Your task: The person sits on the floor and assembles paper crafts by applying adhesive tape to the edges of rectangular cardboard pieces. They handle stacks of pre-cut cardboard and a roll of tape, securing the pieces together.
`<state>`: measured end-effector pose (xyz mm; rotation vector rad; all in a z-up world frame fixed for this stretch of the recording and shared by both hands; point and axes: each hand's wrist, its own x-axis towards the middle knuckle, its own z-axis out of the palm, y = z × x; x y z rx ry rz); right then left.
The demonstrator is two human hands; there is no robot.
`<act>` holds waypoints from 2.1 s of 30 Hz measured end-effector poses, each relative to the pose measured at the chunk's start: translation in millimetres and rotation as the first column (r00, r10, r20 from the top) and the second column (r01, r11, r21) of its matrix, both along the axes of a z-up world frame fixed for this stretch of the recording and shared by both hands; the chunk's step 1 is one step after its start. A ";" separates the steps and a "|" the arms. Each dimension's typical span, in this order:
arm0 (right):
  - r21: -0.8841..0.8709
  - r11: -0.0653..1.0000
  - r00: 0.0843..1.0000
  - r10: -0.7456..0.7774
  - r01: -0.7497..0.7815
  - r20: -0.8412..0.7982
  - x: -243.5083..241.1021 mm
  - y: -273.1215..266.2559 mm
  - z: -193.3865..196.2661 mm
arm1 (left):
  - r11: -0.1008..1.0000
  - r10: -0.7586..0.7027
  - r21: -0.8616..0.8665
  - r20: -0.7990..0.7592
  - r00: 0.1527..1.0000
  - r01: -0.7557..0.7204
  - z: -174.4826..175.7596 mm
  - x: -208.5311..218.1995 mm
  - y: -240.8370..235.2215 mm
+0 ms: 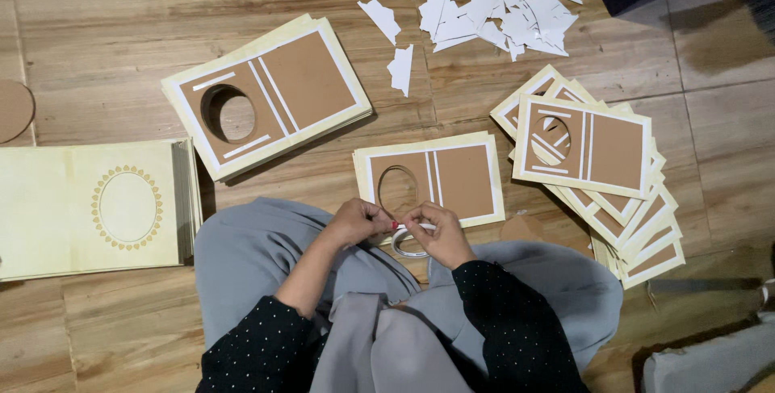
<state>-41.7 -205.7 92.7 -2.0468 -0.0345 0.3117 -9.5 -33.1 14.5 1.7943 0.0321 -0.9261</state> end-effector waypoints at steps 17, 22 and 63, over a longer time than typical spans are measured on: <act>-0.285 0.958 0.965 -0.063 -0.012 -0.253 4.5 -13.4 -42.3 | 0.939 -0.099 0.345 0.248 0.964 0.008 53.0 1.2 5.1; -0.320 0.947 0.963 -0.076 -0.011 -0.260 3.7 -11.1 -57.2 | 0.909 -0.254 0.397 0.277 0.927 0.130 19.7 2.7 -0.8; -0.487 0.872 0.873 -0.194 -0.055 -0.447 25.0 -37.6 -33.1 | 0.856 -0.185 0.503 0.078 0.980 0.121 20.0 16.2 -23.2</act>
